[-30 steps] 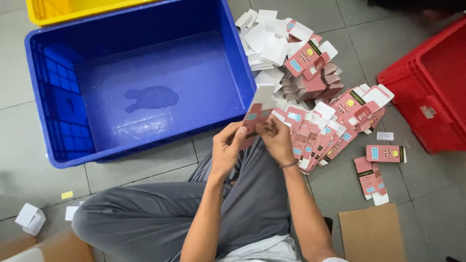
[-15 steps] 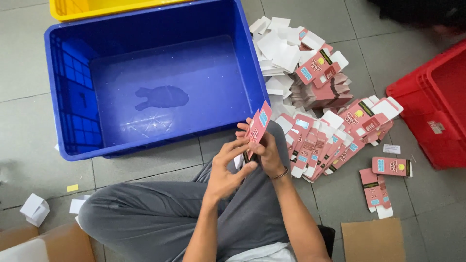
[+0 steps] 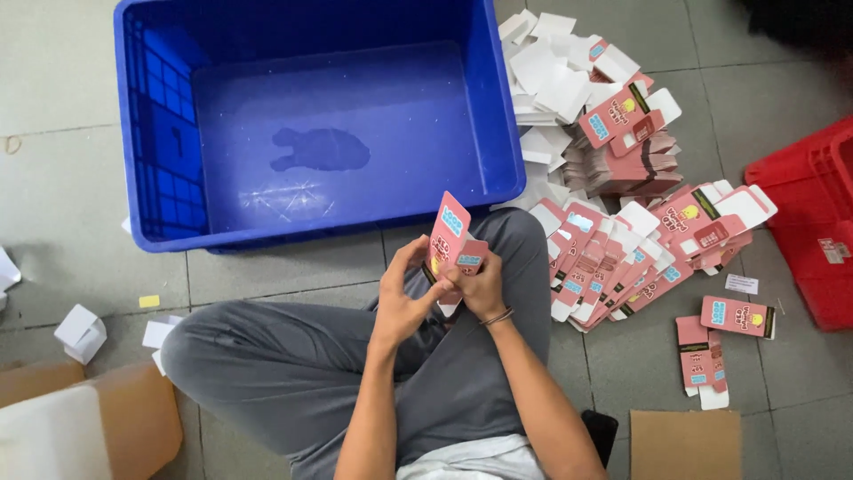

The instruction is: Folding flat cardboard templates into small boxes and placing them into a blue plastic bin.

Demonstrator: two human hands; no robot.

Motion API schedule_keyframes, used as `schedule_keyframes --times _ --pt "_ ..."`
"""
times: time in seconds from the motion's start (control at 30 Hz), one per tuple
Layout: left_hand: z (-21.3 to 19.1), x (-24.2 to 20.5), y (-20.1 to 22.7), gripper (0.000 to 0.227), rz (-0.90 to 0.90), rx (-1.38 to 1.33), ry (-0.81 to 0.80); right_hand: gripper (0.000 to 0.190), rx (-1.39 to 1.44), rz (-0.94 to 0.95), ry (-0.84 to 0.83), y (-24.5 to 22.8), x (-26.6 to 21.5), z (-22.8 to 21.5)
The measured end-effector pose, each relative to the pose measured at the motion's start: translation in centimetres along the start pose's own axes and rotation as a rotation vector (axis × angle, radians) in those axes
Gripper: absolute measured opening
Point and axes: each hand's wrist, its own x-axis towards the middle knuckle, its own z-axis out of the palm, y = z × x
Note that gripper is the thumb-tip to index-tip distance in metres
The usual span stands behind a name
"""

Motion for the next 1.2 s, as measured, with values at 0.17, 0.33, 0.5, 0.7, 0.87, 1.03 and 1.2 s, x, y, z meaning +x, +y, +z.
schedule_keyframes --times 0.17,0.33,0.5,0.7,0.87,1.03,1.2 --pt "-0.9 -0.3 1.2 0.085 0.116 0.085 -0.102 0.040 -0.099 0.056 0.072 -2.0 -1.0 3.0" --pt "-1.8 -0.5 0.4 0.086 0.130 0.014 -0.161 0.072 -0.196 0.130 0.056 -4.5 -1.4 4.5" --pt "-2.6 -1.2 -1.6 0.075 0.010 -0.063 -0.025 0.111 -0.204 -0.016 -0.131 -5.9 -1.5 3.0" --pt "-3.6 -2.0 -3.6 0.101 -0.098 -0.507 -0.099 0.062 0.150 -0.076 -0.279 -4.4 0.2 1.2" --pt "-2.5 -1.8 -2.0 0.098 -0.116 -0.310 -0.089 0.070 0.201 -0.112 -0.328 -5.1 -0.5 3.0" --pt "-2.5 -1.6 -0.8 0.095 -0.069 -0.123 -0.102 0.074 0.148 -0.121 -0.319 -4.7 -1.3 3.6" --pt "-4.0 -1.3 -0.3 0.086 0.035 -0.007 -0.129 0.079 -0.048 -0.288 -0.250 -3.4 -1.6 3.2"
